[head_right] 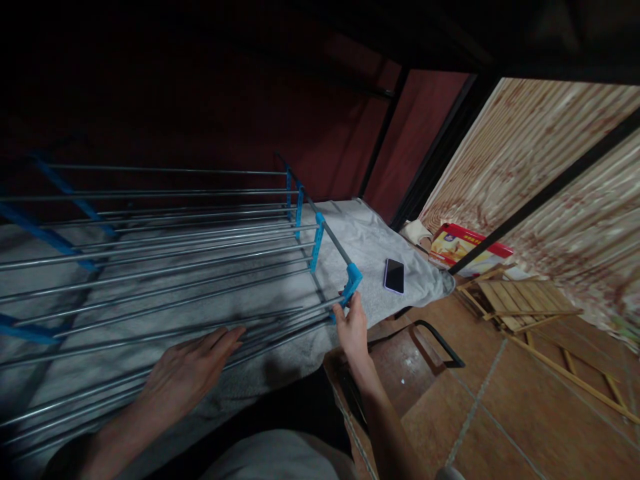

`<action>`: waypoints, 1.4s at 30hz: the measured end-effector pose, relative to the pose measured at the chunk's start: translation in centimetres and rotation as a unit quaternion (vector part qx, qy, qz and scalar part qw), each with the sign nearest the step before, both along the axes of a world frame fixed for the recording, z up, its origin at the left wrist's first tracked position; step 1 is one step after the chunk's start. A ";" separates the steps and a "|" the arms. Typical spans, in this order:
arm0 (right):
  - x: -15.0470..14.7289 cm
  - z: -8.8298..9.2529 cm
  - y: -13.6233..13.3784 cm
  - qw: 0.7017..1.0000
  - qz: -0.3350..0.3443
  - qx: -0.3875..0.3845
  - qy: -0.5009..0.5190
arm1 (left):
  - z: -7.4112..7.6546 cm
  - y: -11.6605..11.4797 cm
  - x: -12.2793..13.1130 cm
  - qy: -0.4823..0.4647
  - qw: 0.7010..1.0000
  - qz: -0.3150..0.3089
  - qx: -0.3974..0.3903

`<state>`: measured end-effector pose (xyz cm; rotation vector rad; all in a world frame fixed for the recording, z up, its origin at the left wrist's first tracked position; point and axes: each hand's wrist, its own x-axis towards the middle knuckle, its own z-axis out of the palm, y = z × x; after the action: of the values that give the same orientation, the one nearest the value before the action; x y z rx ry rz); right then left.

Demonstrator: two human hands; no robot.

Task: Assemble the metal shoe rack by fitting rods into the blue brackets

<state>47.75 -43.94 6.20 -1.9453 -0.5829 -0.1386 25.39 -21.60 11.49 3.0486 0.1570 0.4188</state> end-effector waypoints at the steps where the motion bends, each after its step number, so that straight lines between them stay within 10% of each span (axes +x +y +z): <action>1: 0.0 0.0 0.0 1.000 -0.003 0.001 -0.001 | 0.1 0.0 0.1 0.006 1.000 -0.003 0.000; 42: 1.9 -3.6 -3.4 0.996 0.021 -0.080 0.027 | -0.3 -1.0 -2.7 -0.004 0.995 0.030 0.098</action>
<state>49.62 -47.30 2.64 -2.0829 -0.6143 -0.0116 22.66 -22.60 11.16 3.2400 0.2212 0.4779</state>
